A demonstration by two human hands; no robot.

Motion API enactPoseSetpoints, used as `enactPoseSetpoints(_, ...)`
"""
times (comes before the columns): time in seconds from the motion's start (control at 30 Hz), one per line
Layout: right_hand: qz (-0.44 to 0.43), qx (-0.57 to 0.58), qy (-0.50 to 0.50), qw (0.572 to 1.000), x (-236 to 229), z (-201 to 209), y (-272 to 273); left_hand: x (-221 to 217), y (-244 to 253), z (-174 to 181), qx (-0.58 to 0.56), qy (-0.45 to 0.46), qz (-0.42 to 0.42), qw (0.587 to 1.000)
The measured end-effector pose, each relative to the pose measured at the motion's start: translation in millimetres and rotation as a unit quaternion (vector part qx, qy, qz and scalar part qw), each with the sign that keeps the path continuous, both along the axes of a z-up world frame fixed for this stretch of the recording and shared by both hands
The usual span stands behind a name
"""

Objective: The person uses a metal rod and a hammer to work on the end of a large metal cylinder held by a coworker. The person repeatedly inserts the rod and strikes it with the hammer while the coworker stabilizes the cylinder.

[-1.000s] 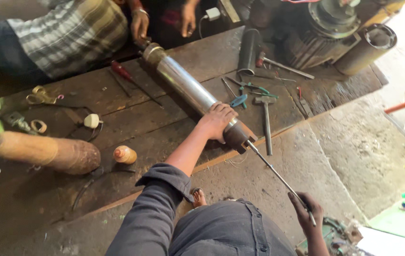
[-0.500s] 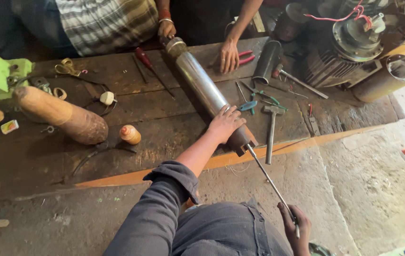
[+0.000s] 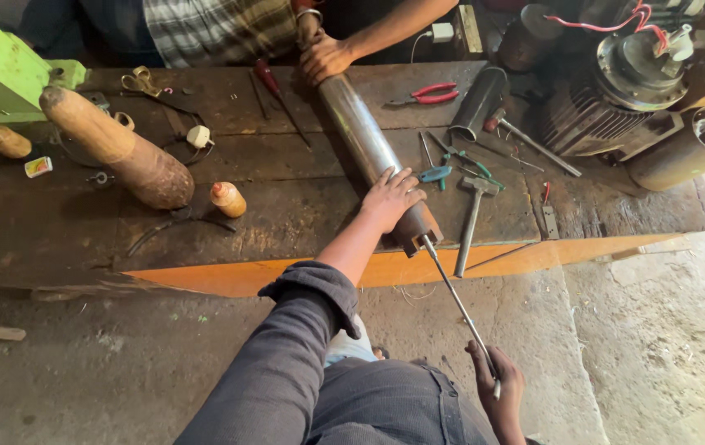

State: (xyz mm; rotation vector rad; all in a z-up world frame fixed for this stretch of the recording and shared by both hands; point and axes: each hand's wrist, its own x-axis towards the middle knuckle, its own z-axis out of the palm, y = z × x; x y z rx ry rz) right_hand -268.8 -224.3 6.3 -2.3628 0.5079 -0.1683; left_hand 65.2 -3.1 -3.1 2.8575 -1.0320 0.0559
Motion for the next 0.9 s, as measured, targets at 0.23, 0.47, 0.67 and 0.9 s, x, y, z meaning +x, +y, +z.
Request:
enactPoseSetpoints(0.23,0.005,0.001,-0.001,1.0,0.3,-1.0,1.5,-1.4,0.5,4.9,0.049,0.031,0.015,0.998)
enactPoseSetpoints(0.47,0.012,0.01,-0.017,1.0,-2.8,-4.1,-0.1,-3.5,-0.8,-1.6,0.028,0.012,0.01,0.999)
enactPoseSetpoints(0.67,0.015,0.028,-0.043,0.999,-2.4,-3.2,1.5,-6.5,-1.2,16.2,0.047,0.028,0.009,0.998)
enactPoseSetpoints(0.9,-0.006,0.023,-0.007,1.0,-1.2,-2.6,2.6,-5.5,-0.8,22.2,0.062,0.047,0.008,0.997)
